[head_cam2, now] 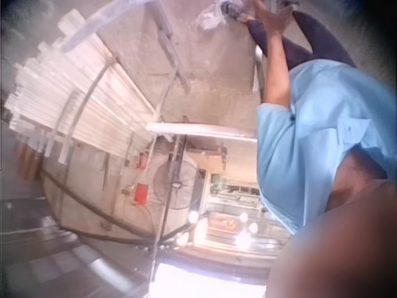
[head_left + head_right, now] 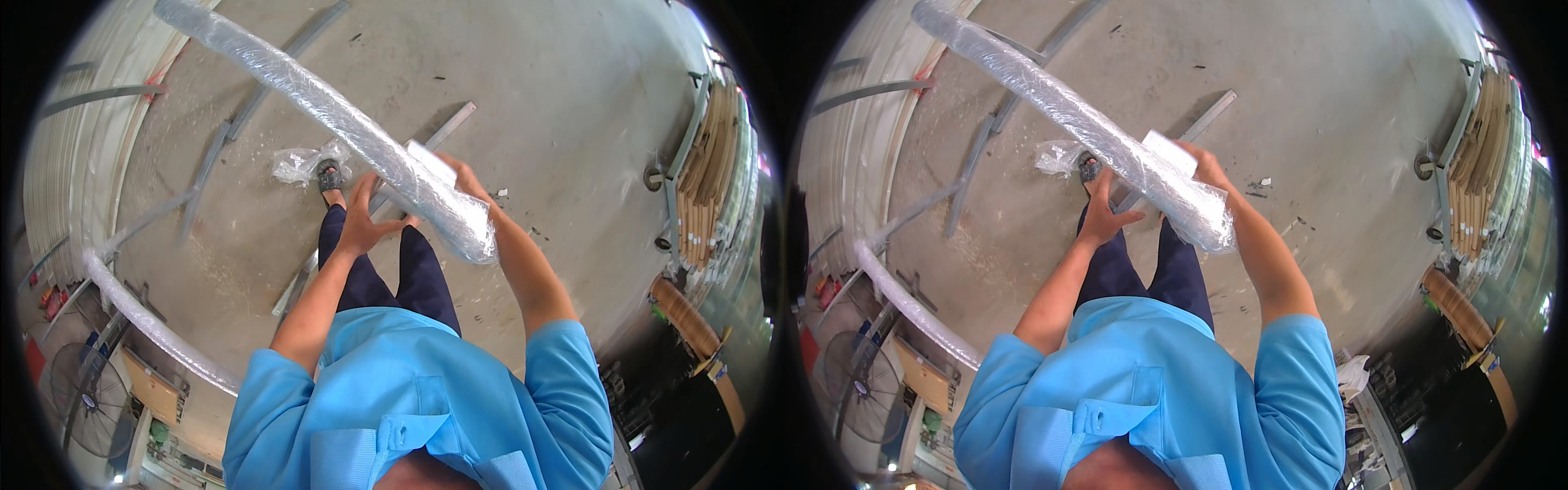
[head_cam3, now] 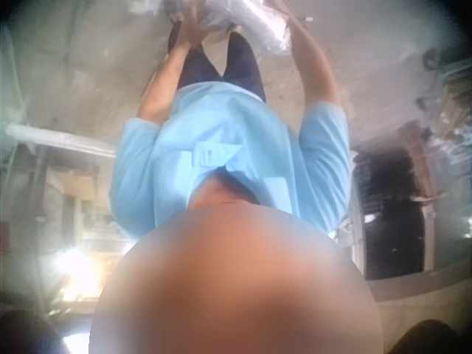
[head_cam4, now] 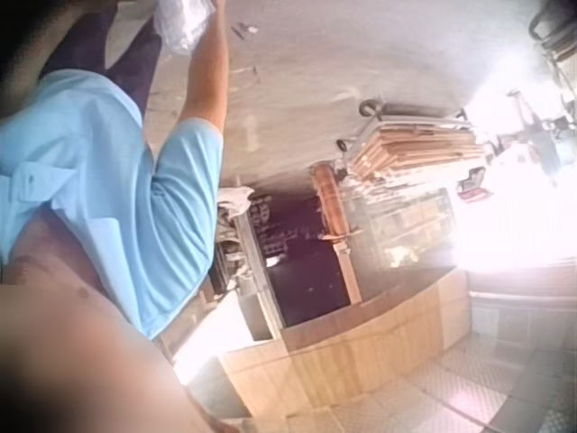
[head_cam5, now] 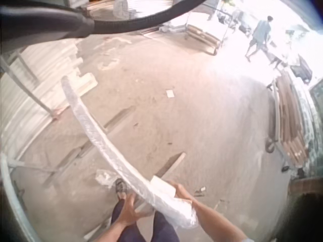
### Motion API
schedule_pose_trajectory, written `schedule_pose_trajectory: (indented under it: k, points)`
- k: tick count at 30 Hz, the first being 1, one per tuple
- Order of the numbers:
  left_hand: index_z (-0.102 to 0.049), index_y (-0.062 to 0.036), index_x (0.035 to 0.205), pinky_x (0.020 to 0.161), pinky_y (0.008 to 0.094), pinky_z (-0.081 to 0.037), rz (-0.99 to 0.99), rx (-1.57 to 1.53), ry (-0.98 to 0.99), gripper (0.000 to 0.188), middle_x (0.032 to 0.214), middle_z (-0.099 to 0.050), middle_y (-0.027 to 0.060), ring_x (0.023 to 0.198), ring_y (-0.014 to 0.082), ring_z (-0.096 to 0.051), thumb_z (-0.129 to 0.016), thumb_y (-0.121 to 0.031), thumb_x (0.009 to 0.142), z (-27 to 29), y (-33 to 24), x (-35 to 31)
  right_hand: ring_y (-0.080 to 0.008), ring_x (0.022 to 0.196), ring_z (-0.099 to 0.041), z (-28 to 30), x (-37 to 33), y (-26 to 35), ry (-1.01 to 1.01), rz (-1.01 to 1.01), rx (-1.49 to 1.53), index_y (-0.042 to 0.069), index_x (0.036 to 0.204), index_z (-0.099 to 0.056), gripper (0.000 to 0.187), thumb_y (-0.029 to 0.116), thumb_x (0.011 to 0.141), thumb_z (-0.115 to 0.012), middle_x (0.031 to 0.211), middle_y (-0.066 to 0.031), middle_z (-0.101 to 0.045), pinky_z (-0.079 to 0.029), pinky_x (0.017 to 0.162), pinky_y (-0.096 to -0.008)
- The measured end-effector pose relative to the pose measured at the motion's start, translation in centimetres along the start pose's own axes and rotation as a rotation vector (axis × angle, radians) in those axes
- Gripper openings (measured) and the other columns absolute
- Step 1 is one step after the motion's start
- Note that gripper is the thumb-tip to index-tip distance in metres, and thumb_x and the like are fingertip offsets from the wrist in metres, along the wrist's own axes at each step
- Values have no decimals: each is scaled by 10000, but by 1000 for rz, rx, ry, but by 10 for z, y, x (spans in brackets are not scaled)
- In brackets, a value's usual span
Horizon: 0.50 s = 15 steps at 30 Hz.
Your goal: The person picks up a roll of bubble wrap and wraps it around a long metal frame. They then use a roll of clear plastic wrap to cover the bubble-wrapped frame, rolling it tightly along the length of the frame.
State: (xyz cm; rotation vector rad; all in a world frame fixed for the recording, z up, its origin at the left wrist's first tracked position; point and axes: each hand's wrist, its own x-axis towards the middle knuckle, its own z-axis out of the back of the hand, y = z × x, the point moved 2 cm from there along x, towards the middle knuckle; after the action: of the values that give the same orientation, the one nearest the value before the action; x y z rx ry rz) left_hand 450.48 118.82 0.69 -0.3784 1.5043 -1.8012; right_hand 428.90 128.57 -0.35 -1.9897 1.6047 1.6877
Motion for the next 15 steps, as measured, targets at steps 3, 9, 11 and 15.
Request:
schedule_pose_trajectory:
  k: [3,9,11,15]
  points:
    - [-597,-39,1236,1091,454,-331,-177,280,268,691,1323,-546,214,1337,337,-409,-859,-377,694,8,1,3,-209,1168,-596,-12,-2,-5,337,108,-629,33,1340,-557,499,199,881,-658,1281,-133,-621,-470,986,-345]
    - [-665,-24,1081,978,457,-427,-154,306,421,504,1041,-685,164,1100,381,-587,-805,-372,744,26,-42,-28,-304,1245,-561,1,-12,31,138,244,-1087,123,1438,-459,701,203,799,-736,1339,-147,-597,-451,1036,-395]
    - [-667,-53,1074,931,446,-458,-212,286,390,452,951,-687,163,984,383,-626,-792,-354,760,30,-48,-30,-328,1262,-544,7,-40,65,-198,329,-1093,133,1436,-466,698,228,804,-746,1370,-148,-574,-447,1045,-411]
    - [-662,-22,1049,942,442,-457,-89,184,494,438,975,-669,182,987,385,-618,-818,-276,728,40,-31,-18,-332,1236,-553,-38,-125,51,-156,835,-1303,137,1447,-438,739,294,802,-764,1370,-141,-559,-459,1036,-437]
